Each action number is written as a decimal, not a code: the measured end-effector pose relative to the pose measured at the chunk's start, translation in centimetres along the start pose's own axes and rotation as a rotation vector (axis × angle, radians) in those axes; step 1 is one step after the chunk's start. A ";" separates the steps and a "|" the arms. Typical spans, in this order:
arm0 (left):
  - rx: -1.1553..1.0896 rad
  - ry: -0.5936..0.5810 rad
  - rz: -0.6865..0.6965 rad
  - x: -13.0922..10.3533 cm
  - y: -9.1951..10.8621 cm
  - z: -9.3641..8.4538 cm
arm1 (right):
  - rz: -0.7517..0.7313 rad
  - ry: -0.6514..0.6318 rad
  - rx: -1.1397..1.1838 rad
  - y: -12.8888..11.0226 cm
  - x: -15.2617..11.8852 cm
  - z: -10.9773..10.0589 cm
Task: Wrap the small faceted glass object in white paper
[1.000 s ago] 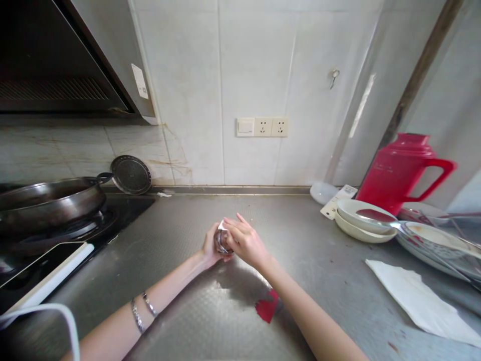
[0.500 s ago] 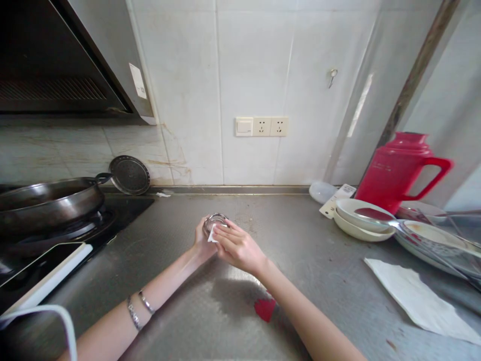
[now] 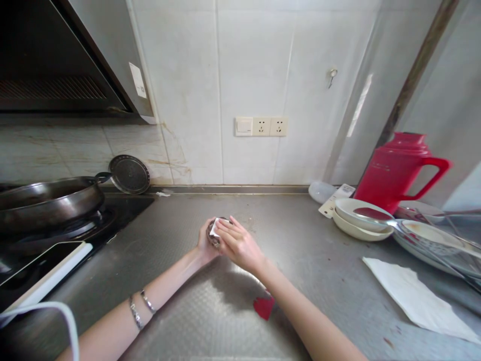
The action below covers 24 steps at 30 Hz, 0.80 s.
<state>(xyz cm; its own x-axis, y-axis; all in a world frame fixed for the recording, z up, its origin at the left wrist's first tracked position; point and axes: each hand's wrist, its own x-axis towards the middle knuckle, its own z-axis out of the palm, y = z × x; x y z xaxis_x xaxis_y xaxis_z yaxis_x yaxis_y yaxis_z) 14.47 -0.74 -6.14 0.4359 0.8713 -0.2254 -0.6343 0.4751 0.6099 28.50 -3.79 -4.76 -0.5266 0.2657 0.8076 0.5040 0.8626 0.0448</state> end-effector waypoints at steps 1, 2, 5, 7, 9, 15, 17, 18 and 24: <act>-0.015 -0.012 0.035 0.1 0.0 -0.1 | -0.016 -0.007 0.013 -0.2 0.0 0.0; -0.030 -0.028 0.068 0.1 0.1 -0.2 | -0.032 -0.007 0.026 -0.4 0.0 0.0; -0.042 -0.063 0.103 0.2 0.4 -0.5 | -0.086 0.026 0.048 -0.6 0.0 -0.4; -0.027 -0.056 0.083 0.1 0.6 -0.5 | -0.117 0.050 0.039 -0.4 -0.1 -0.7; -0.011 -0.040 0.049 -0.1 0.7 -0.2 | -0.108 0.064 0.008 0.1 -0.2 -0.9; 0.055 0.037 -0.009 -0.6 0.1 0.8 | 0.043 0.027 -0.020 0.7 -0.4 -0.4; 0.072 0.051 0.007 -0.5 -0.2 0.7 | 0.066 -0.002 0.012 0.5 -0.4 -0.2; 0.074 0.050 0.018 -0.4 -0.3 0.6 | 0.065 -0.013 0.029 0.3 -0.3 -0.1; -0.023 -0.028 0.104 0.2 -0.2 -0.3 | -0.025 -0.012 0.114 -0.6 -0.1 -0.5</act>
<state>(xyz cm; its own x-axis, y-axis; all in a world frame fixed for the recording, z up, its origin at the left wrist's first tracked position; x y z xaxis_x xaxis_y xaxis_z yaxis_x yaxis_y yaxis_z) 14.48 -0.58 -6.58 0.3846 0.9123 -0.1404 -0.6910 0.3854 0.6115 28.57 -4.56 -4.54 -0.5467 0.2485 0.7996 0.4102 0.9120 -0.0030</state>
